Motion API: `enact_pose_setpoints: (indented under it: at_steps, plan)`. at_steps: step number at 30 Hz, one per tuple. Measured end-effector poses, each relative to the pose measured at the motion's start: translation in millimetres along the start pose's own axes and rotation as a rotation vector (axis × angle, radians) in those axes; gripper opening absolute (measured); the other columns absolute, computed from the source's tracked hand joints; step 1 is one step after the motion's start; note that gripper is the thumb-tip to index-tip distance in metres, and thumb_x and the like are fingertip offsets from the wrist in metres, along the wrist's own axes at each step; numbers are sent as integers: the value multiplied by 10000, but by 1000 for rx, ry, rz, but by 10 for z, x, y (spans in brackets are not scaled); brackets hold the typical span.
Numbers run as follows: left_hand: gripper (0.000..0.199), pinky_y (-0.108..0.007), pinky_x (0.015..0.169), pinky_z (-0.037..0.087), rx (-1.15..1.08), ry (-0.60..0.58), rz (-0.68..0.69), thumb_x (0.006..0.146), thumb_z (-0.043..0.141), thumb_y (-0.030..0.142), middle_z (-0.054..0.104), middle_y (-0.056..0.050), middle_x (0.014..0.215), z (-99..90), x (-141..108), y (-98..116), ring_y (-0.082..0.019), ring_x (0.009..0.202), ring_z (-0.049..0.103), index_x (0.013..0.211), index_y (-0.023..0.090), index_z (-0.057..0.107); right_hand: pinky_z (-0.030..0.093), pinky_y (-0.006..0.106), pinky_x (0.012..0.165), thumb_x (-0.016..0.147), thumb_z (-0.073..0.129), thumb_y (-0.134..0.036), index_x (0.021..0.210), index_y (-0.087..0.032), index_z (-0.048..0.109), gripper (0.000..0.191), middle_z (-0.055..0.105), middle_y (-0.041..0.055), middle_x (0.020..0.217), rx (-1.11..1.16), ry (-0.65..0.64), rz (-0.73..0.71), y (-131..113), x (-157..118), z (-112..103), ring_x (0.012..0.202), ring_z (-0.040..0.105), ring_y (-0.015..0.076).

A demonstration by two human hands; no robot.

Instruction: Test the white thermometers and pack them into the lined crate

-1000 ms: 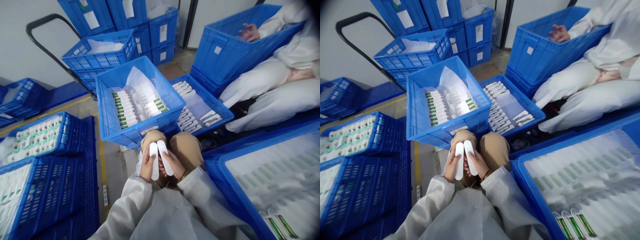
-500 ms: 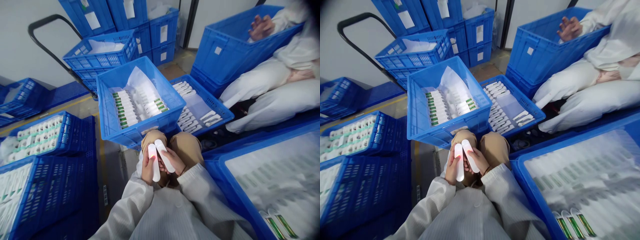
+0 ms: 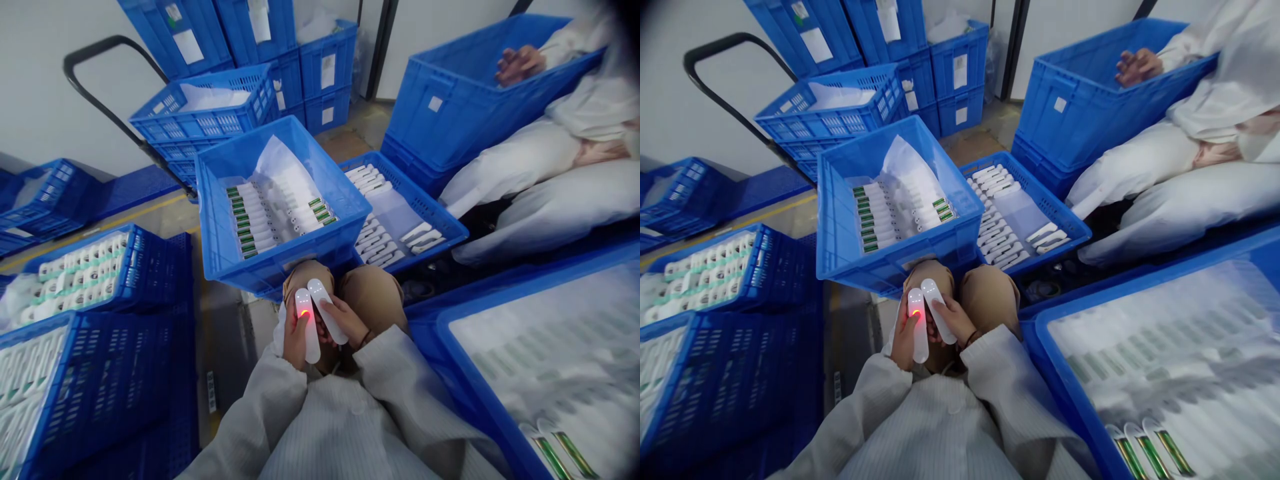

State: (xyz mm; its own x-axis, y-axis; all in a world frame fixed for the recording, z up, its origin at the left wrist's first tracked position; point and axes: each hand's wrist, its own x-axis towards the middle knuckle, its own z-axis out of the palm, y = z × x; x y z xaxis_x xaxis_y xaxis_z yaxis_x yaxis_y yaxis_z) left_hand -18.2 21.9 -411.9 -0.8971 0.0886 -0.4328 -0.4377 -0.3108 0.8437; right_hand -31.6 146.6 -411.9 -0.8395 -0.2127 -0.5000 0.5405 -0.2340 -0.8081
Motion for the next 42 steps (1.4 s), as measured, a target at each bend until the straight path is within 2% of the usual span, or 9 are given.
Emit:
enact_pose_setpoints:
  at_steps: [5, 9, 13, 16, 19, 26, 42]
  plan:
    - [753, -282, 486, 559, 25, 11, 9, 837, 551, 326, 622, 3, 697, 9, -6, 10, -177, 548, 636, 1487, 276, 175, 359, 204, 275, 750, 597, -575, 909, -209, 476, 417, 553, -45, 477, 1, 11, 17, 0, 8, 5, 329, 486, 121]
    - [771, -307, 480, 552, 4, 1, 8, 830, 555, 349, 622, 17, 657, 27, -30, 28, -171, 489, 606, 1491, 272, 165, 352, 205, 275, 788, 564, -519, 858, -201, 485, 335, 545, -39, 462, 13, -1, 30, -4, 6, 16, 323, 474, 117]
    - [835, -318, 491, 542, -72, -26, -3, 802, 586, 370, 601, 26, 613, 27, -61, 22, -191, 524, 610, 1500, 267, 139, 350, 211, 272, 821, 535, -435, 860, -195, 494, 247, 537, -42, 466, 35, 30, 59, -6, 1, 19, 323, 480, 121]
    - [901, -289, 445, 508, -57, -47, -40, 762, 621, 403, 590, 32, 605, -7, -81, 26, -171, 498, 579, 1504, 247, 134, 347, 205, 266, 822, 544, -419, 929, -196, 504, 251, 549, -47, 484, 46, 66, 74, -13, 3, 12, 321, 492, 124]
    - [942, -265, 429, 487, -38, -38, -82, 739, 646, 419, 604, 28, 647, -53, -91, 51, -143, 482, 551, 1506, 248, 126, 345, 205, 257, 822, 545, -422, 919, -195, 505, 250, 546, -53, 486, 41, 75, 79, -19, 7, 4, 305, 482, 121]
    - [896, -264, 438, 485, -65, -80, -100, 775, 624, 375, 615, 16, 673, -82, -90, 78, -153, 516, 566, 1505, 254, 118, 344, 208, 249, 789, 585, -459, 876, -192, 501, 293, 549, -47, 492, 68, 46, 39, 0, -4, -4, 299, 482, 122]
    - [864, -258, 431, 476, -64, -47, -94, 774, 619, 346, 608, 23, 650, -81, -82, 44, -148, 494, 555, 1499, 255, 158, 354, 192, 232, 811, 532, -397, 856, -180, 495, 225, 549, -49, 492, 53, 44, 55, -30, -14, 5, 296, 483, 117]
